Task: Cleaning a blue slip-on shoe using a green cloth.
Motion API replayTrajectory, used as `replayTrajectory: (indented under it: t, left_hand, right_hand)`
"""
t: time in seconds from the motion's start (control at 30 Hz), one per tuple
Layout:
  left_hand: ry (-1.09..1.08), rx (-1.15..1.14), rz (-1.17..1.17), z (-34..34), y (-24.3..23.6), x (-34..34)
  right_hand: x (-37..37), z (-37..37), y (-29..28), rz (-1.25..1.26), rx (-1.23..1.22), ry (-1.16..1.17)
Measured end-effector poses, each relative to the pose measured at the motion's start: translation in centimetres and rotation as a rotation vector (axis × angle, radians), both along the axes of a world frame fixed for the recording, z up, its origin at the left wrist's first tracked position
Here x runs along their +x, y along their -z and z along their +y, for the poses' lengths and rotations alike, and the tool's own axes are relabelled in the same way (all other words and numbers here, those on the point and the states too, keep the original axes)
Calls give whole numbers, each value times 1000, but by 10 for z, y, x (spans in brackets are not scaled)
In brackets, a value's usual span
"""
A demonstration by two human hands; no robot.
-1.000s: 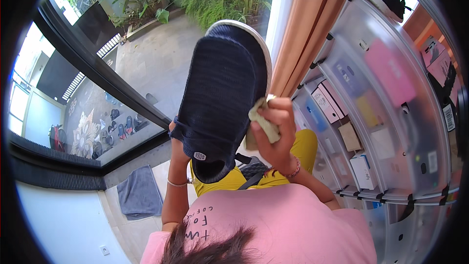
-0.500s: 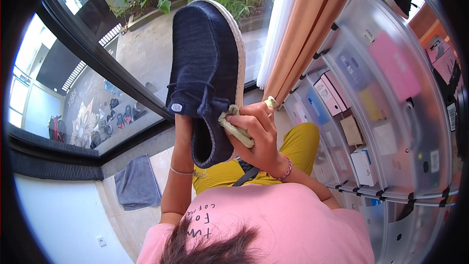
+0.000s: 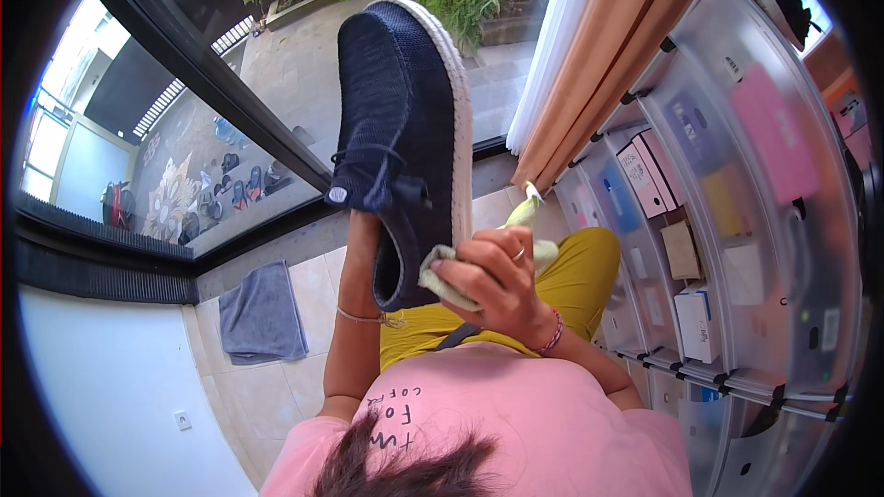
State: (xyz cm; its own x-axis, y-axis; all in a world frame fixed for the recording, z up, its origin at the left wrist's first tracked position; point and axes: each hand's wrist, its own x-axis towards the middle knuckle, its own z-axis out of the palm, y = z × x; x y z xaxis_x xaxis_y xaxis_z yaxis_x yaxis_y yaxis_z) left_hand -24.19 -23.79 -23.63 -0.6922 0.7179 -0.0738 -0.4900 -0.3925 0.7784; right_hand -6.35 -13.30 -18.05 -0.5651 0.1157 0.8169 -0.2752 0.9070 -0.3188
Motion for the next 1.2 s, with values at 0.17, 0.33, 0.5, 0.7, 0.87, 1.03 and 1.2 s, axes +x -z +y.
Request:
replayTrajectory:
  t: [0.17, 0.33, 0.5, 0.7, 0.87, 1.03, 1.2]
  left_hand:
    - [-25, -332, 239, -9, -18, 16]
    - [-28, -322, 550, -11, 17, 31]
    - [89, 67, 11, -7, 6, 30]
    - [-61, -16, -136, -3, -15, 43]
    - [-157, -286, 245, -5, -22, 47]
    - [-163, -292, 322, -7, -18, 44]
    - [-151, -264, 280, -4, -2, 42]
  right_hand:
    - [-12, 22, -33, 24, 19, 56]
    - [-28, 42, -47, 142, -89, 167]
    - [-11, 15, -31, -137, -133, -46]
    - [15, -4, -27, -225, 68, -157]
    - [9, -4, -20, -137, 42, -74]
    - [-6, 15, -36, -61, -25, 74]
    - [-20, 28, -29, 0, -139, 56]
